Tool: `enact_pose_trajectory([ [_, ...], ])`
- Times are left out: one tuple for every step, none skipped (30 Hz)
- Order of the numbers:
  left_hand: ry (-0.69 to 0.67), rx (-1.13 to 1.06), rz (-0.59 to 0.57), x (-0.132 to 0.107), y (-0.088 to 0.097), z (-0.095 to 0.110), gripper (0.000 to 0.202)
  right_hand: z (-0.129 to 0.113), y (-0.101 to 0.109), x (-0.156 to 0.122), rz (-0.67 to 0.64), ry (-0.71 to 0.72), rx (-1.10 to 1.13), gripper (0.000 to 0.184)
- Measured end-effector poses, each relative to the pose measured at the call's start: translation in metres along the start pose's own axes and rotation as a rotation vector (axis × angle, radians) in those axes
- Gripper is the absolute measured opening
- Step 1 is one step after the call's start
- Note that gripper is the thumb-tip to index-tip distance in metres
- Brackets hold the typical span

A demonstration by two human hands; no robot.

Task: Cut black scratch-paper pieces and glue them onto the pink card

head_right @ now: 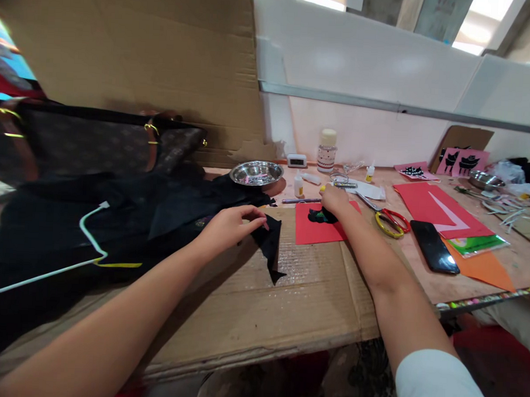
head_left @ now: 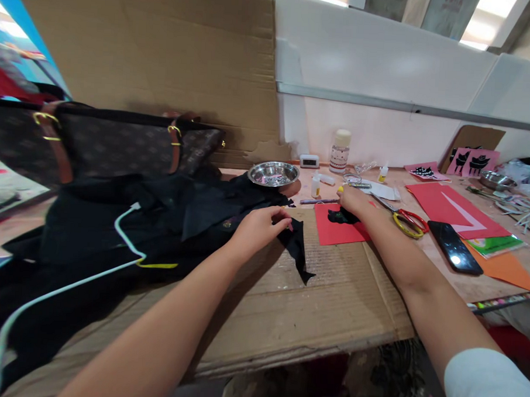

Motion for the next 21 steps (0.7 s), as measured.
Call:
enact_pose_trajectory([
  [-0.003,-0.001,0.002,0.000,0.000,0.000,0.022,-0.002,0.000,-0.001,0.001,0.004,-0.003,0.036],
  [-0.006,-0.003,0.004,0.000,0.000,-0.001,0.022,-0.003,0.000,-0.003,0.005,0.010,-0.004,0.036],
  [-0.008,-0.005,0.004,0.000,0.000,-0.001,0.021,-0.004,0.000,-0.005,0.009,0.018,-0.005,0.037],
  [-0.008,-0.008,0.001,0.001,-0.001,-0.002,0.021,-0.004,0.000,-0.007,0.010,0.026,-0.006,0.037],
  [-0.009,-0.010,-0.003,0.001,-0.002,-0.002,0.021,-0.003,0.000,-0.008,0.009,0.032,-0.008,0.037],
  [-0.011,-0.012,-0.009,0.001,-0.003,-0.002,0.021,-0.002,0.000,-0.009,0.008,0.031,-0.010,0.038],
  [-0.015,-0.014,-0.013,0.002,-0.003,-0.002,0.021,0.000,0.000,-0.010,0.007,0.020,-0.011,0.042],
  [-0.020,-0.016,-0.014,0.002,-0.004,-0.001,0.021,0.002,0.001,-0.009,0.009,0.004,-0.008,0.048],
  [-0.024,-0.025,-0.013,0.002,-0.003,-0.001,0.021,0.004,0.003,-0.009,0.015,-0.011,-0.001,0.053],
  [-0.025,-0.050,-0.011,0.001,-0.003,-0.001,0.021,0.005,0.006,-0.008,0.024,-0.019,0.009,0.054],
  [-0.021,-0.086,-0.009,0.001,-0.002,-0.002,0.021,0.004,0.010,-0.007,0.035,-0.016,0.022,0.051],
  [-0.015,-0.129,-0.007,0.001,-0.001,-0.003,0.021,0.001,0.015,-0.007,0.048,0.000,0.036,0.044],
  [-0.009,-0.171,-0.007,0.000,-0.001,-0.004,0.021,-0.004,0.021,-0.008,0.062,0.029,0.053,0.037],
  [-0.005,-0.209,-0.008,0.000,0.000,-0.005,0.022,-0.010,0.027,-0.011,0.077,0.070,0.072,0.031],
  [-0.005,-0.241,-0.015,-0.001,-0.001,-0.004,0.024,-0.017,0.034,-0.017,0.093,0.116,0.093,0.029],
  [-0.008,-0.266,-0.027,-0.002,-0.003,-0.002,0.027,-0.024,0.040,-0.024,0.108,0.165,0.117,0.030],
  [-0.015,-0.291,-0.044,-0.002,-0.006,0.001,0.029,-0.030,0.045,-0.035,0.120,0.216,0.142,0.032],
  [-0.021,-0.321,-0.070,-0.003,-0.012,0.004,0.032,-0.035,0.049,-0.047,0.126,0.263,0.166,0.035],
  [-0.027,-0.351,-0.099,-0.004,-0.020,0.009,0.034,-0.038,0.049,-0.060,0.122,0.307,0.186,0.037],
  [-0.032,-0.374,-0.133,-0.006,-0.030,0.015,0.036,-0.040,0.048,-0.074,0.112,0.344,0.201,0.036],
  [-0.037,-0.386,-0.173,-0.008,-0.041,0.022,0.035,-0.041,0.045,-0.088,0.103,0.373,0.211,0.033],
])
Point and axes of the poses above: each hand's wrist, its own x-axis towards the middle knuckle, its own y-axis out of the back of the hand, z = x × y, the point moved 10 cm from there along x, towards the middle knuckle, and after that the axes turned 13 degrees about -z, right-handed, at the moved point
